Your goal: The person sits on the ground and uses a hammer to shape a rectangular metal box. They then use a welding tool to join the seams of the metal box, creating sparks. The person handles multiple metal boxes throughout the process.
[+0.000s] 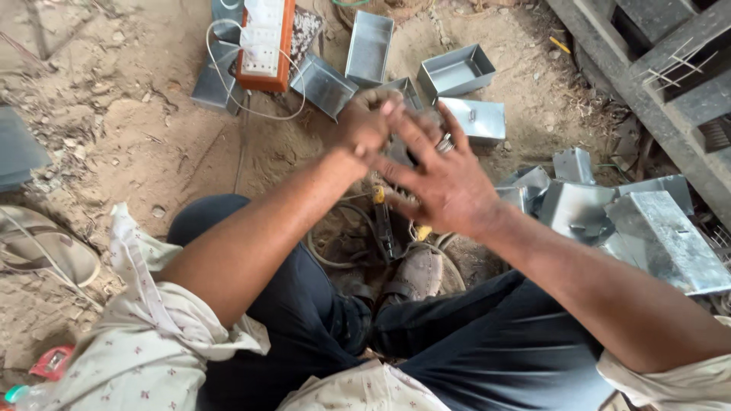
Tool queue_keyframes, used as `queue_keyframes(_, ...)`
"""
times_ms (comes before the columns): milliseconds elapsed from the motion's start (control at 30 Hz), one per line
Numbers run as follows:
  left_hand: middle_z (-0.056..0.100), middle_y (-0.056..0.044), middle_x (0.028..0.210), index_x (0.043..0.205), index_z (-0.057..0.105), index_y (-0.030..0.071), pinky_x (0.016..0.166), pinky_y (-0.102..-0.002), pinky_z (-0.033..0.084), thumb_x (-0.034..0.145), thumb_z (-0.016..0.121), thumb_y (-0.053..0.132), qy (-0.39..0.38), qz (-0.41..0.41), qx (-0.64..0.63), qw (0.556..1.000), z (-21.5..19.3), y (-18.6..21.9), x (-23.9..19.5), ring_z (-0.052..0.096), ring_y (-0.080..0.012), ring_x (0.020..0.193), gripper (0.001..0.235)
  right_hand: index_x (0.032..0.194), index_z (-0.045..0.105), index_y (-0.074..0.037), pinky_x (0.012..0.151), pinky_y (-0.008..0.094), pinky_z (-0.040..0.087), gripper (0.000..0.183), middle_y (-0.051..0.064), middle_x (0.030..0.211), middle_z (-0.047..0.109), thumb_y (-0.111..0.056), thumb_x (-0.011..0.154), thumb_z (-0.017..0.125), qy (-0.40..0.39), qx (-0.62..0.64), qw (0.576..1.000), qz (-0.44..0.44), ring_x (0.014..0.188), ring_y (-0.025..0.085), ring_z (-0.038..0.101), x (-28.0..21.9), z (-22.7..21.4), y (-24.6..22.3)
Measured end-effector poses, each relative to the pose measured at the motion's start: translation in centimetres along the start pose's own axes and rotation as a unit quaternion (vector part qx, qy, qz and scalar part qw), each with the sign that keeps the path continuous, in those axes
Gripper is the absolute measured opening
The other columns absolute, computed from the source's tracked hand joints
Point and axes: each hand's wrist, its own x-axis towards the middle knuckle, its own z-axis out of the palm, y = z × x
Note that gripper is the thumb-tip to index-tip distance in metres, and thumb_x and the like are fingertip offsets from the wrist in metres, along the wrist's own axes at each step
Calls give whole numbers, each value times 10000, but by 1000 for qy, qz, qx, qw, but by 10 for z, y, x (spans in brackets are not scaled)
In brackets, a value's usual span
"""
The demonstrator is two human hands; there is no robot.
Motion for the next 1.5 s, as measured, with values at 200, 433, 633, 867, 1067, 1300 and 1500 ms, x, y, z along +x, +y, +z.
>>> queue_keyframes(200,678,-18,928,1019,658,12,725,-244,595,984,612,119,-32,144,112,983,-8,-14,-2,669,-109,820,121,1552,420,-418,1232,679,186,838,105,1675,129,-477,824,833,28,21,999,-40,1520,334,309,4,-8,-11)
queue_keyframes(433,763,-32,1041,1032,763,93,811,-279,545,856,767,128,93,166,238,952,-28,-24,19,690,-128,944,179,987,782,-176,1246,643,239,219,87,1562,418,-320,824,809,31,82,996,-5,1479,256,410,-14,-8,13)
queue_keyframes(633,776,-8,930,1027,768,83,770,-268,535,875,778,168,100,209,253,939,-80,-26,13,684,-112,848,174,969,775,-78,1113,585,390,310,129,1500,474,-297,759,836,16,132,988,73,1347,300,509,-39,5,43)
queue_keyframes(867,783,-30,943,1090,772,69,770,-264,538,890,734,131,91,134,202,966,-98,-31,28,705,-102,841,212,1070,756,-68,912,448,588,317,184,1534,494,-236,806,802,-10,269,918,292,1102,307,671,-57,27,90)
queue_keyframes(1067,790,-27,986,1090,762,70,811,-253,552,899,737,142,79,159,227,958,-98,-24,26,737,-112,903,206,1049,794,-53,952,434,594,271,172,1446,561,-236,852,830,0,219,956,197,1210,328,694,-59,41,103)
queue_keyframes(1300,789,-35,929,1069,772,75,763,-251,548,905,726,122,101,148,242,954,-99,-18,18,735,-105,847,177,1064,751,-46,876,402,620,298,188,1572,428,-253,851,775,-59,246,936,245,937,266,775,-58,35,95)
queue_keyframes(1500,778,-38,895,1066,773,61,697,-248,535,909,725,96,94,165,246,951,-100,-15,17,710,-97,792,168,1055,755,-65,853,408,615,296,200,1536,466,-256,834,797,-35,259,938,229,896,270,778,-62,30,97)
